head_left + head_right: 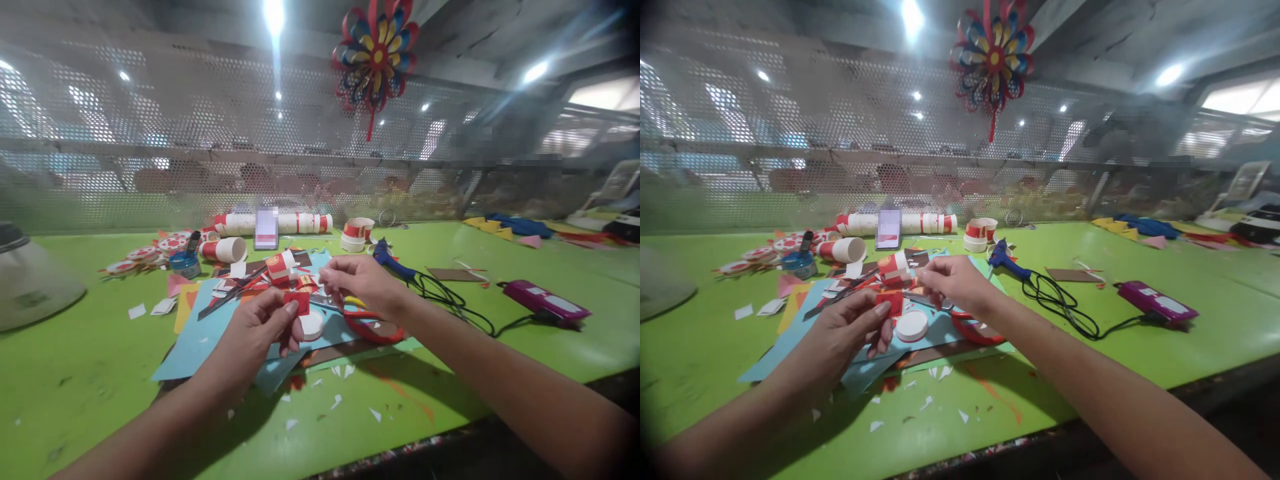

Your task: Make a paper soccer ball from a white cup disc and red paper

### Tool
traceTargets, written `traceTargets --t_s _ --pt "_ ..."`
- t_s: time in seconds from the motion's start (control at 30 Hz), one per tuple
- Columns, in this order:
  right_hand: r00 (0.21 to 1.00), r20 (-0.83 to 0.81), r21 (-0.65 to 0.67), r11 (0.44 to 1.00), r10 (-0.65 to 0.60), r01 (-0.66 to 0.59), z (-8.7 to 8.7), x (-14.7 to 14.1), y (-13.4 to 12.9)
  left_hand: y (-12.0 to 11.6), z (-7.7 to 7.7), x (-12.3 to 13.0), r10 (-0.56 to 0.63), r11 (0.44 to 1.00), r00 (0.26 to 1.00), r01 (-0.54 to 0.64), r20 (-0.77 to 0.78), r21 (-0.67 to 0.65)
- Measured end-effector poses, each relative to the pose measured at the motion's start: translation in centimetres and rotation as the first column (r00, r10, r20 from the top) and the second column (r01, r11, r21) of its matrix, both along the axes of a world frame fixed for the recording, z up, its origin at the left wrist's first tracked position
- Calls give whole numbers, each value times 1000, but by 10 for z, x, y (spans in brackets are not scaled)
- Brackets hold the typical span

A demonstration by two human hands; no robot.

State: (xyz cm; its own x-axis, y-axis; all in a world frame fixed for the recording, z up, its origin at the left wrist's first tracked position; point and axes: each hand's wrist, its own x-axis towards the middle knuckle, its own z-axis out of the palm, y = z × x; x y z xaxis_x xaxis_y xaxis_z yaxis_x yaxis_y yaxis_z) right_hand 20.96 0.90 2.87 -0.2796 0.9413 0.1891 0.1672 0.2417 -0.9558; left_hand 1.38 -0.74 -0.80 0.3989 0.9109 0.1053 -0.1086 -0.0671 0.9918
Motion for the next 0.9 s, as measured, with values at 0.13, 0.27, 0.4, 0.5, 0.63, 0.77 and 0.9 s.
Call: traceTargets --t_s 0.13,0.27,0.4,0.5,0.63,0.77,0.9 --pt "981 117 -23 988 157 -156 4 -12 -10 -2 0 1 -54 999 998 54 -22 -5" --pt "985 117 -11 992 128 -128 -2 -21 -12 -2 0 0 -58 998 998 58 -39 -9" --pt "991 110 -9 997 79 -79 -13 -21 -9 1 -3 1 -25 1000 999 26 -48 11" --pt "993 105 -5 998 57 -57 -18 -22 -8 3 -6 3 8 1000 1000 -8 6 -19" --pt "995 90 25 999 32 -34 -21 -25 -9 2 -8 4 31 996 996 -24 79 -86" --pt "997 79 74 997 -15 9 -19 -28 -10 0 -6 5 55 984 984 -24 171 -175" --pt "999 40 119 992 -33 28 -21 -33 -12 0 -4 5 58 975 974 -7 221 -223"
